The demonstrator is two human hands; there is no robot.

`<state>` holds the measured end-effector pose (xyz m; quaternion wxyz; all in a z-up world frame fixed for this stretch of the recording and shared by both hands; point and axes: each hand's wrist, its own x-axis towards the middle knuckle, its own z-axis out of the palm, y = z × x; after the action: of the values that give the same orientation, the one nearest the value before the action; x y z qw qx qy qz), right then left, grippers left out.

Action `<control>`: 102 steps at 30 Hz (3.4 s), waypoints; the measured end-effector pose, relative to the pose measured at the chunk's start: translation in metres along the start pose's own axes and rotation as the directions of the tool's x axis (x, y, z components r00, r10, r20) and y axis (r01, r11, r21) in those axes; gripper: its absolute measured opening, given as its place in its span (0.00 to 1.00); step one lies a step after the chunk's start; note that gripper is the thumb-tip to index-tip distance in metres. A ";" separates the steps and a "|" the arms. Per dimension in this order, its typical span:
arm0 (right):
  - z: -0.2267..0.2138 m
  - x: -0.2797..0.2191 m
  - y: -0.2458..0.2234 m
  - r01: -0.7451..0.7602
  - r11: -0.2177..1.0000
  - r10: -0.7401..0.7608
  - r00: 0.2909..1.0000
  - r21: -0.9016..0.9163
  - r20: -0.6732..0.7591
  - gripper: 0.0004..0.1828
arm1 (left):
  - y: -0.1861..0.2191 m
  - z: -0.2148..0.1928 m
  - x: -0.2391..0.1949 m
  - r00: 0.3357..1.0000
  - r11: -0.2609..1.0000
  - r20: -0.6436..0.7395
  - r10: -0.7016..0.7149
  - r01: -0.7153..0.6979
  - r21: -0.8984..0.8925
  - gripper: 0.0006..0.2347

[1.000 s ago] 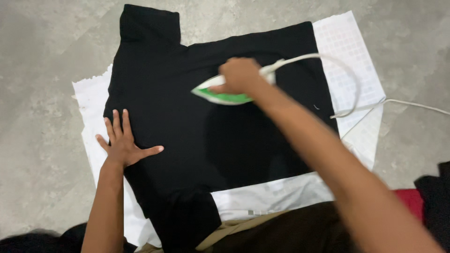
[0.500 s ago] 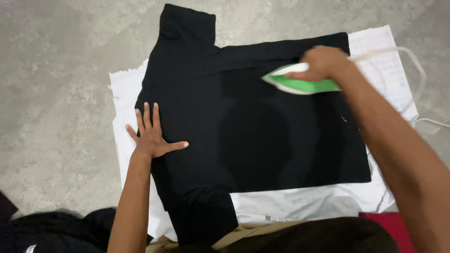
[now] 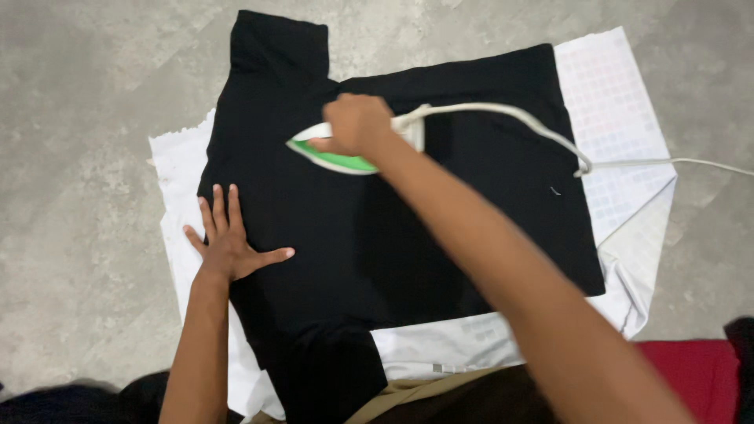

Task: The person irons a black t-shirt laid out on a white cloth on the floor. They use a green and white iron to smooth the fabric, adjusting the shirt's position and flipping it over to iron different sections.

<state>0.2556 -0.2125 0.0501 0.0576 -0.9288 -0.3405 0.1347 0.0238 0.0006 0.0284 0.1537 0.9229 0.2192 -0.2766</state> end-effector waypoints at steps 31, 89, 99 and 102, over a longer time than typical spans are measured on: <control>0.008 0.040 -0.074 0.037 0.992 -0.014 0.981 -0.117 0.192 0.46 | -0.013 0.012 0.007 0.995 0.996 -0.036 0.094 -0.094 -0.005 0.71; -0.036 -0.378 0.316 -0.686 0.708 0.706 0.685 -0.166 0.179 0.48 | 0.288 0.137 -0.071 0.492 0.601 -0.379 0.784 -0.756 0.260 0.25; 0.086 -0.417 0.547 -0.539 0.704 0.647 0.755 0.463 -0.105 0.32 | 0.470 0.313 -0.124 0.270 0.268 -0.096 0.958 -0.729 0.629 0.51; 0.020 -0.382 0.439 -0.600 0.770 0.624 0.779 0.217 -0.061 0.41 | 0.501 0.314 -0.145 0.354 0.319 -0.069 0.933 -0.721 0.615 0.49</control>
<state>0.2416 -0.7942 0.0240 0.1188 -0.9860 -0.0006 0.1167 0.0212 -0.6023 -0.0572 -0.0104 0.9361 -0.3514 0.0051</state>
